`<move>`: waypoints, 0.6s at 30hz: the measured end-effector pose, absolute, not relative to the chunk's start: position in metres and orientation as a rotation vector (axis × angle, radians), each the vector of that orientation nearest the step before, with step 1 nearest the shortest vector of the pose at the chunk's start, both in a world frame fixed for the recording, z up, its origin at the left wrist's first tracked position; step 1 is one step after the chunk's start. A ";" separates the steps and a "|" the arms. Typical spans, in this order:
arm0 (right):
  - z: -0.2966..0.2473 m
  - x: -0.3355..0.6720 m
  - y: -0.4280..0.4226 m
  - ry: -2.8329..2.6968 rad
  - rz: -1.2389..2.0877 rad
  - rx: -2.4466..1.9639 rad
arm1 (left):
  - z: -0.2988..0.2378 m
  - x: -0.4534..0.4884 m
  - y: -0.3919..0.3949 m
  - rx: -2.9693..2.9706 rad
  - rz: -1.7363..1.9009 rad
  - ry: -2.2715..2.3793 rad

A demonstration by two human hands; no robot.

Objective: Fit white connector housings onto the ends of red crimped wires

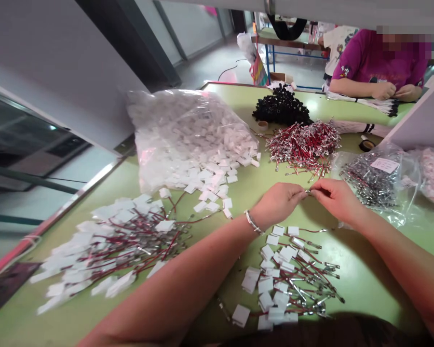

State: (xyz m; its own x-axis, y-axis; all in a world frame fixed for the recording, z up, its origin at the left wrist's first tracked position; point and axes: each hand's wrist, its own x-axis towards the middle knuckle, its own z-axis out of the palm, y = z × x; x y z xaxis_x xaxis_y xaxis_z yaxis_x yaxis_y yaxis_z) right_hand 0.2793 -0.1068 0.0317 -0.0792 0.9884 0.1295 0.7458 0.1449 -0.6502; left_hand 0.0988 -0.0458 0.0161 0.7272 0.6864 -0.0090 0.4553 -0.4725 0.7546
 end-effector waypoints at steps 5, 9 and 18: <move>0.038 0.280 -0.106 -1.856 0.961 -1.787 | 0.022 0.103 -0.051 2.601 0.140 0.804; 0.046 0.287 -0.104 -1.844 1.189 -1.882 | 0.025 0.109 -0.058 2.606 0.052 0.760; 0.069 0.359 -0.103 -2.340 0.506 -2.324 | 0.024 0.112 -0.056 2.416 0.266 0.663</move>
